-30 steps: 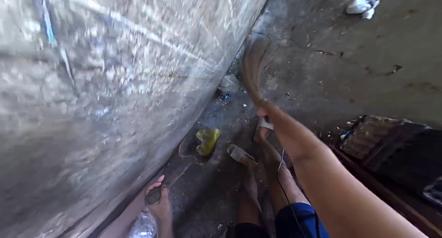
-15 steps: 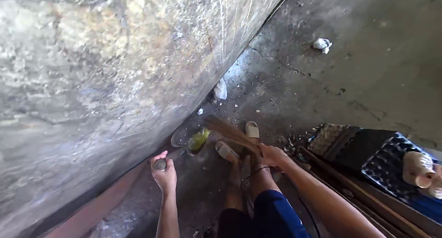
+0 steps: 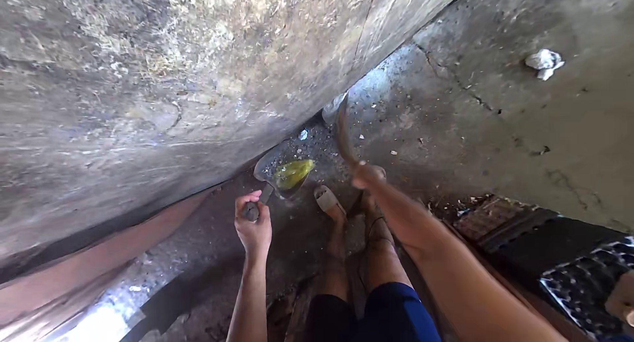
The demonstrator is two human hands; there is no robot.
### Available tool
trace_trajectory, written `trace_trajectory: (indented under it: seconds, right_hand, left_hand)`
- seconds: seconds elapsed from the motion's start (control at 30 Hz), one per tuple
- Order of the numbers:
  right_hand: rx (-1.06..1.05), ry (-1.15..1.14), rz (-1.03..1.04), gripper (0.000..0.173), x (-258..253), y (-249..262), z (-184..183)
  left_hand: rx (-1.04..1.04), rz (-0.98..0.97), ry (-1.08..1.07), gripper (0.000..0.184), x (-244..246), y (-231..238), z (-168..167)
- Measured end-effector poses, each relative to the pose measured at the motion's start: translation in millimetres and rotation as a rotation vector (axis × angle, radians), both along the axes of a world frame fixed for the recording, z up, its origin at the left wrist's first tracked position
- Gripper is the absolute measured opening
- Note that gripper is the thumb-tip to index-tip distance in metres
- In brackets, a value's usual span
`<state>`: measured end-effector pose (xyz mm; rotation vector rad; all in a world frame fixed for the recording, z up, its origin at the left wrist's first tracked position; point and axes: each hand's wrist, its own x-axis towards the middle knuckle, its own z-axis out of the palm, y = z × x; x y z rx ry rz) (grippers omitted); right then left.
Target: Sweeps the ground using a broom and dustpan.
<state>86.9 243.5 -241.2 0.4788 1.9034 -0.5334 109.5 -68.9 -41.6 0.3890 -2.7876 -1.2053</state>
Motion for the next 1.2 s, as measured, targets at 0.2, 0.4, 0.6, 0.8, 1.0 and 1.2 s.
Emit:
trace_trajectory:
  seconds: [0.2,0.4,0.6,0.8,1.0,1.2]
  right_hand:
    - [0.024,-0.054,0.253,0.072,63.6,40.8,64.2]
    - [0.195,0.060,0.405,0.072,34.8,115.9,123.9]
    - [0.429,0.089,0.045,0.046,-30.7,180.2,35.1]
    - [0.490,-0.037,0.068,0.050,23.3,236.1,64.5]
    - [0.440,-0.009,0.126,0.070,44.3,238.5,153.0]
    - [0.352,0.123,-0.182,0.070,-11.8,171.6,85.0]
  left_hand:
    - [0.008,0.004,0.000,0.019,-5.0,-8.1,4.2]
    - [0.029,0.004,0.059,0.020,-9.2,-27.1,-3.9]
    - [0.049,-0.019,0.013,0.020,-2.5,-16.4,2.4]
    - [0.071,0.018,0.024,0.018,21.0,-32.8,-0.3]
    - [0.081,0.025,0.039,0.017,22.0,-36.0,-1.2]
    - [0.052,0.015,0.010,0.018,15.2,-12.9,-4.3]
